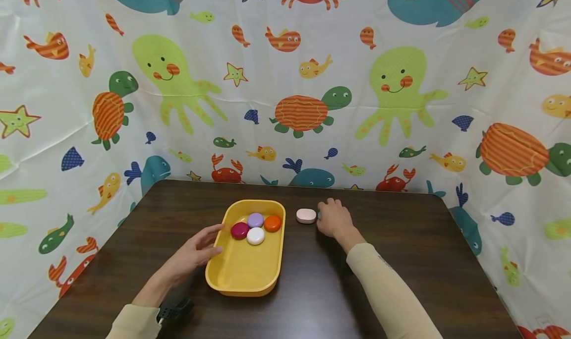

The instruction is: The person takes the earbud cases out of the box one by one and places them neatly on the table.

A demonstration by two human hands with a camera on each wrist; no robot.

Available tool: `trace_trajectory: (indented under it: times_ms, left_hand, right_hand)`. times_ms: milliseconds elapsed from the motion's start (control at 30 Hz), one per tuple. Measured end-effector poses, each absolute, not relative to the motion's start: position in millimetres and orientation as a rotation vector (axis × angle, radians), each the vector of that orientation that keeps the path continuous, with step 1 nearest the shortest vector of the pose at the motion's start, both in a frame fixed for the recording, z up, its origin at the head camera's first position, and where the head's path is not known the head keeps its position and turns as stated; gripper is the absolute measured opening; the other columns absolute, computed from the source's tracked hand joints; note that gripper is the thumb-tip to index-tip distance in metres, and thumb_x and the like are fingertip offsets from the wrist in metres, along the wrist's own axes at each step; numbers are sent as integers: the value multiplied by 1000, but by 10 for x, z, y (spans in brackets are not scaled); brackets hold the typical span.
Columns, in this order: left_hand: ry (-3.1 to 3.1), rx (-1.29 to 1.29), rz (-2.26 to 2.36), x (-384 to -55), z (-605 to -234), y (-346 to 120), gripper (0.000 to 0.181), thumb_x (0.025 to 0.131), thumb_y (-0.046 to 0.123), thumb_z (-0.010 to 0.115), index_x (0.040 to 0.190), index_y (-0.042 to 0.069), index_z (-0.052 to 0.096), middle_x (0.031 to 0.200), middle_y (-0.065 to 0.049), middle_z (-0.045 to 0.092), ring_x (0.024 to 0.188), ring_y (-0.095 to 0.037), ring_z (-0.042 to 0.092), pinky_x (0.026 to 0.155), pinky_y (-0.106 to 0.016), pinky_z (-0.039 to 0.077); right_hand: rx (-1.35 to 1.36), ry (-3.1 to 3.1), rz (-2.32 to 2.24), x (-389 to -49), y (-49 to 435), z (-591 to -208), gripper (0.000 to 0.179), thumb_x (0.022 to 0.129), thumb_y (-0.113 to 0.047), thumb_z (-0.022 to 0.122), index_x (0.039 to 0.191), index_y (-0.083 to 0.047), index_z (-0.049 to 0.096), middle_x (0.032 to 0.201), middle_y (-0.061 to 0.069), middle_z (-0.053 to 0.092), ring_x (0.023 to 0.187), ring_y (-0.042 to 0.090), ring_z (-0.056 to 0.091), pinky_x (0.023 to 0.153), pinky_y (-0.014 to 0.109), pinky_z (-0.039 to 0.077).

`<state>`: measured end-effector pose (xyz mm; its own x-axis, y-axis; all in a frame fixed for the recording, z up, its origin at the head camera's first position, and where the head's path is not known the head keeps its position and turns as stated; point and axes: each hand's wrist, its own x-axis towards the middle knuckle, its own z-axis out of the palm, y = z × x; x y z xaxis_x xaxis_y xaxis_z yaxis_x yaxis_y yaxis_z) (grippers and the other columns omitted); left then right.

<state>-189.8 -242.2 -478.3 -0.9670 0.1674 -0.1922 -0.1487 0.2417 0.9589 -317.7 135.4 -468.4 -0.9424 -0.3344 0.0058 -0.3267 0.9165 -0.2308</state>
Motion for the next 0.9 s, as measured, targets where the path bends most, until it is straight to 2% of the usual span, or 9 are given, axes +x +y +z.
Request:
trace_trajectory:
  times_ms: [533,900]
  left_hand:
    - [2266,40,1782,-1906,-4786,-2446,68,97,17,68,157,16,35,161,-18,33,138,-43,46,103,-47,50]
    - [2266,49,1782,-1911,-4806,-2448,68,97,17,68,157,16,35,161,-18,33,139,-43,46,103,-47,51]
  right_hand:
    - [-653,3075,-327,-3124,1365,-4485,25,92,-15,65,115,-6,71,110,12,62,103,33,55,91,51,52]
    - [-712,3089,-342,-3018,1288,-4353,27,93,-19,70,116,-5,71,110,12,63,102,31,56,92,49,53]
